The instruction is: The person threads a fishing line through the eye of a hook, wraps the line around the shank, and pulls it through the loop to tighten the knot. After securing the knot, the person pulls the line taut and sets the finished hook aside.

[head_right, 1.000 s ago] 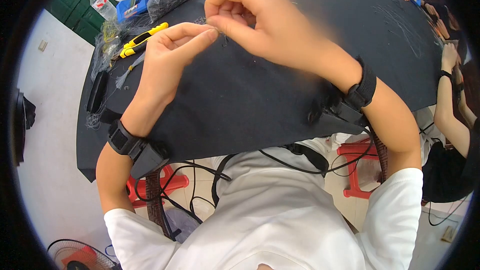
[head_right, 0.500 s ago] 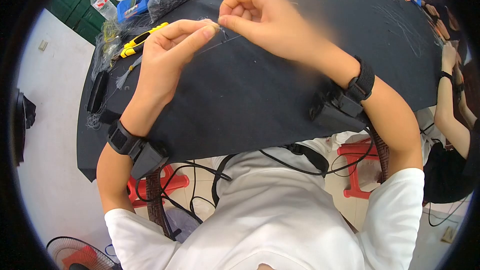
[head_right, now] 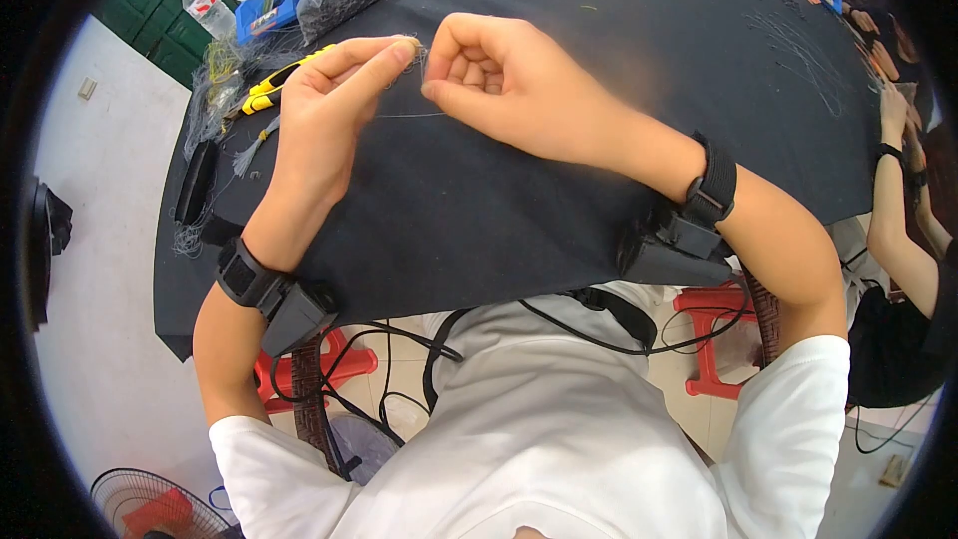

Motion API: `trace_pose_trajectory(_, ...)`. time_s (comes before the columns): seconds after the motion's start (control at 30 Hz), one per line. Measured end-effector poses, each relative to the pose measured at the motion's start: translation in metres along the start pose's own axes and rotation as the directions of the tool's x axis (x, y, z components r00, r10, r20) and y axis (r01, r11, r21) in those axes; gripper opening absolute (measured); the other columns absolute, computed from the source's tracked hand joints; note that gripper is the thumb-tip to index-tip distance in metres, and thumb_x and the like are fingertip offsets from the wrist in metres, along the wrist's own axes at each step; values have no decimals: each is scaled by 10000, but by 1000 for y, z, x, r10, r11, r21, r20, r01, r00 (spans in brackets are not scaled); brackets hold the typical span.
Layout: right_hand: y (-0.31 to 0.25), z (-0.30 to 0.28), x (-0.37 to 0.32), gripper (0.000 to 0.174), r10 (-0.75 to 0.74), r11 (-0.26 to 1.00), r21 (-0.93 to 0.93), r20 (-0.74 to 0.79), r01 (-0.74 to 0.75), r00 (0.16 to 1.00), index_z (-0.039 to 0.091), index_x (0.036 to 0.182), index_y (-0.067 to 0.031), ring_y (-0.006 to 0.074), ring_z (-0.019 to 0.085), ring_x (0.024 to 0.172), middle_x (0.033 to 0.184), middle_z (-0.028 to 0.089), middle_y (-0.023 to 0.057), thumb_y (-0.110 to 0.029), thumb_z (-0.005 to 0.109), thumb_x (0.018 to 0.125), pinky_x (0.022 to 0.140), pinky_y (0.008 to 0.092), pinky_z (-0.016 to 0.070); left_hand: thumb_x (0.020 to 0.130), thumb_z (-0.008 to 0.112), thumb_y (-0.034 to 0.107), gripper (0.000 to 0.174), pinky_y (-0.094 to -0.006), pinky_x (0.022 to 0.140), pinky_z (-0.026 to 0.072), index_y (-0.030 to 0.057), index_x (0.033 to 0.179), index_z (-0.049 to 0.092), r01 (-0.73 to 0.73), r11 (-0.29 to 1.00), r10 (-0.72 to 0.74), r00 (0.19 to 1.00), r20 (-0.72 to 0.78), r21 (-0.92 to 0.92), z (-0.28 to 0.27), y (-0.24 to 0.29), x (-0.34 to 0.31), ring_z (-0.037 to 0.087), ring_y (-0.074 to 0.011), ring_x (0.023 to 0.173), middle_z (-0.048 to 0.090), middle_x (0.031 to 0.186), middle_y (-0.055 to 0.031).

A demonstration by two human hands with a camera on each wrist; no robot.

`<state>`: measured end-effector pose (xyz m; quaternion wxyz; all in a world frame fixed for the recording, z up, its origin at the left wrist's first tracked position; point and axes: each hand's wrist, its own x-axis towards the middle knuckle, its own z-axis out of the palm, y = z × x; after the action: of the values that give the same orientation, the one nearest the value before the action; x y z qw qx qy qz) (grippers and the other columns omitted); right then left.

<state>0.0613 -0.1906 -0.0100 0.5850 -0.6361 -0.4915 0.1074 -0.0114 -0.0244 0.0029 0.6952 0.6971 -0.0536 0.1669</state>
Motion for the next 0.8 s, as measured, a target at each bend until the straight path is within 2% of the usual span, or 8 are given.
trace_pose_trajectory(0.07, -6, 1, -2, 83, 4, 998, -58, 15, -3, 1000, 542, 807, -36, 9, 426, 593, 664, 483, -56, -100, 581, 841, 521, 172, 356, 795, 653, 75, 165, -172, 714, 459, -38, 915, 645, 35, 999, -36, 999, -20, -16, 1, 3, 0, 615, -77, 767, 665, 859, -88)
trace_pose_trajectory(0.2, -21, 2, -4, 61, -54, 971, -231, 23, 57, 998, 547, 821, -31, 16, 421, 590, 657, 483, -49, -78, 585, 828, 520, 170, 357, 791, 656, 69, 155, -165, 685, 455, -35, 906, 647, 23, 1000, -23, 1000, 7, 1, 1, 3, -1, 608, -68, 747, 661, 830, -74)
trace_pose_trajectory(0.3, -23, 1, -2, 52, -216, 942, -272, -42, 197, 975, 554, 848, -26, 18, 426, 597, 665, 490, -41, -67, 579, 828, 529, 170, 364, 786, 660, 61, 146, -147, 631, 441, -36, 894, 647, 0, 1000, 1, 998, 63, -17, 2, 1, -1, 588, -44, 705, 653, 797, -52)
trace_pose_trajectory(0.4, -26, -3, 1, 56, -252, 935, -283, -111, 212, 961, 559, 868, -19, 20, 442, 612, 678, 497, -34, -61, 570, 833, 539, 172, 373, 783, 665, 56, 139, -128, 584, 418, -39, 884, 648, -33, 999, 34, 992, 118, -10, 4, -3, -1, 562, -20, 667, 645, 773, -34)
trace_pose_trajectory(0.53, -29, -13, 4, 77, -195, 945, -283, -92, 162, 976, 552, 923, -14, 42, 508, 745, 828, 556, -4, -65, 557, 866, 661, 185, 424, 785, 667, 56, 137, -121, 568, 406, -40, 882, 651, -51, 997, 41, 985, 171, 57, 5, -2, -2, 547, -10, 651, 644, 771, -30)
trace_pose_trajectory(0.57, -31, -12, 5, 64, -77, 994, -93, -151, 64, 985, 543, 902, -13, -6, 428, 612, 717, 497, -52, -49, 574, 859, 530, 138, 349, 786, 667, 57, 137, -121, 569, 406, -40, 882, 652, -56, 996, 42, 982, 182, 74, 5, -1, -2, 547, -10, 652, 645, 774, -32)
trace_pose_trajectory(0.77, -21, -20, 8, 100, -44, 998, -60, -170, 34, 985, 584, 901, 7, 25, 503, 629, 726, 555, -11, -70, 604, 840, 560, 155, 413, 786, 669, 49, 142, -130, 606, 435, -42, 894, 649, -90, 996, 92, 982, 164, -19, 10, 2, -5, 569, -24, 684, 650, 798, -47)
trace_pose_trajectory(0.8, -18, -22, 8, 100, -70, 992, -113, -143, 53, 987, 573, 910, -2, 32, 506, 669, 758, 555, -9, -83, 586, 853, 594, 167, 417, 791, 661, 50, 156, -156, 674, 442, -37, 920, 643, -84, 996, 85, 981, 174, -10, 9, 4, -5, 579, -47, 741, 649, 840, -56)
